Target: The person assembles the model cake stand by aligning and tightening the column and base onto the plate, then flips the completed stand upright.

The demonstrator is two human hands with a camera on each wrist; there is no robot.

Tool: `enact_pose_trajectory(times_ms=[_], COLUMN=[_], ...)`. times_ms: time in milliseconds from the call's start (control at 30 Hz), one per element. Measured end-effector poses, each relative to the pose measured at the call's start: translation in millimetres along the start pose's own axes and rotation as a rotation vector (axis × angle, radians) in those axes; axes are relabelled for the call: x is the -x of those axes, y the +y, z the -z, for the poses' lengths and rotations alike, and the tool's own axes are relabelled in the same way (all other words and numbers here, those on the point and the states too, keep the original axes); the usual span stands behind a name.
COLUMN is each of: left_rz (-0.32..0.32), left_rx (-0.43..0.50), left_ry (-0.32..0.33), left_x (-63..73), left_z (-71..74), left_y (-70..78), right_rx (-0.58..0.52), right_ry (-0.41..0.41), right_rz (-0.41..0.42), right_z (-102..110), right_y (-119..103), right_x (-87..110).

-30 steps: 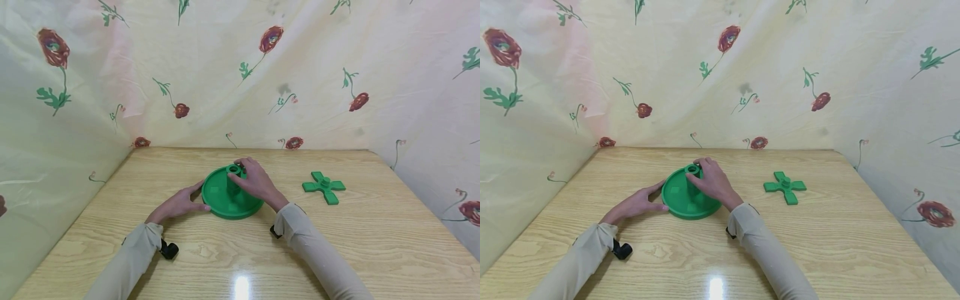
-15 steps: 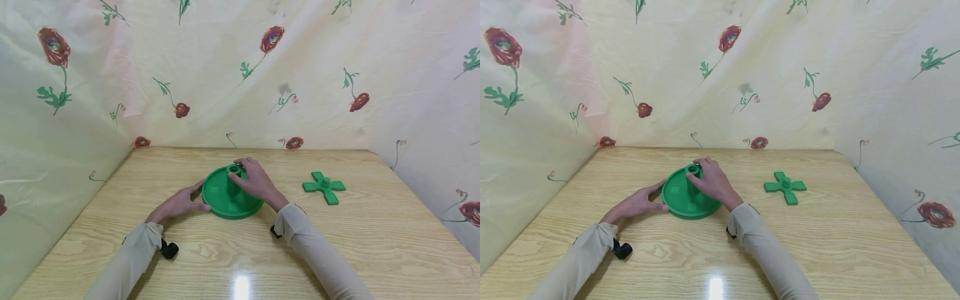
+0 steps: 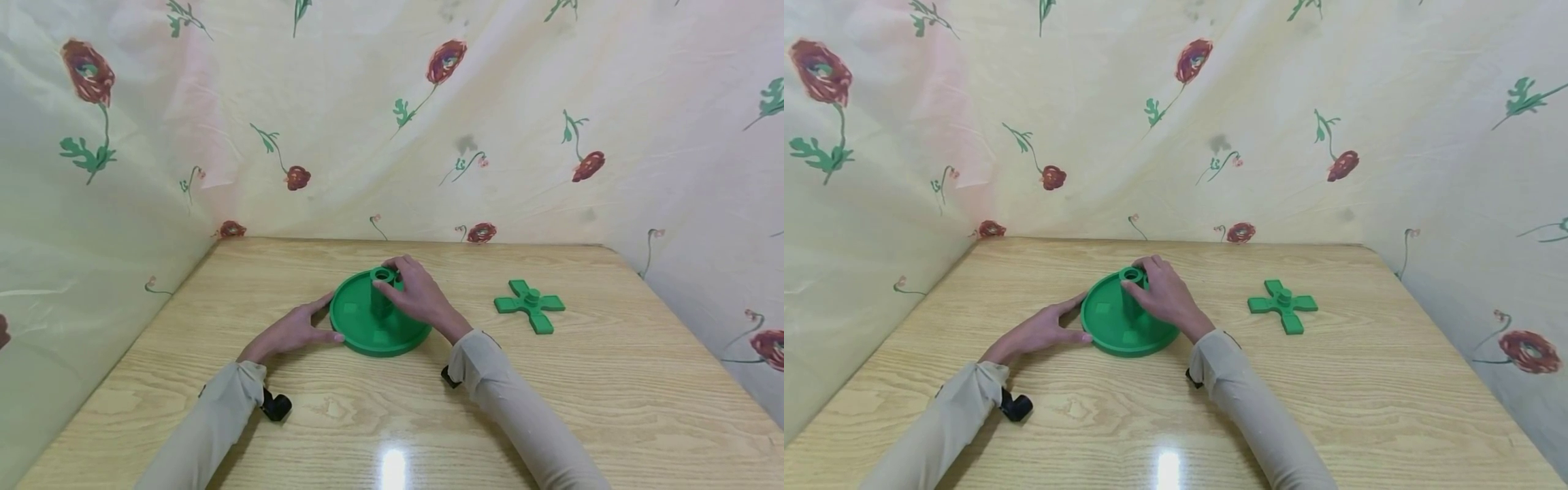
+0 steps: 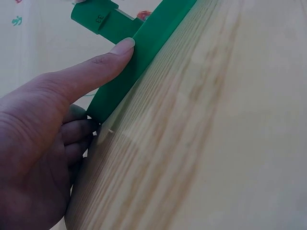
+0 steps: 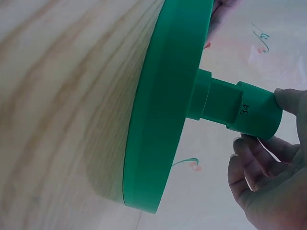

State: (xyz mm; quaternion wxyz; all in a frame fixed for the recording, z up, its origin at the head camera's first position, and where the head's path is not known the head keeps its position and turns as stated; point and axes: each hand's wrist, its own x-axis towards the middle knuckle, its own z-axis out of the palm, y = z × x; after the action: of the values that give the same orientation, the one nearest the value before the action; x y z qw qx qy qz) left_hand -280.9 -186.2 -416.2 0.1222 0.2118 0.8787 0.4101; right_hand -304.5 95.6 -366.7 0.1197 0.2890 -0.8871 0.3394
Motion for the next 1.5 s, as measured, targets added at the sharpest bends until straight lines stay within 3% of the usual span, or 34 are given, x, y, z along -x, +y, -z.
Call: enact_pose_trajectory(times_ms=[433, 1500], left_rz=[-0.003, -0.028], left_rx=[0.008, 0.024], left_ry=[-0.001, 0.003], left_x=[0.8, 0.3], left_z=[-1.3, -0.8], left_y=[0.8, 0.1], right_rx=[-0.011, 0.051], right_ry=[-0.009, 0.064], right_rz=[-0.037, -0.069], right_z=[3, 67], right_y=[5, 51], right_x=[4.7, 64.3])
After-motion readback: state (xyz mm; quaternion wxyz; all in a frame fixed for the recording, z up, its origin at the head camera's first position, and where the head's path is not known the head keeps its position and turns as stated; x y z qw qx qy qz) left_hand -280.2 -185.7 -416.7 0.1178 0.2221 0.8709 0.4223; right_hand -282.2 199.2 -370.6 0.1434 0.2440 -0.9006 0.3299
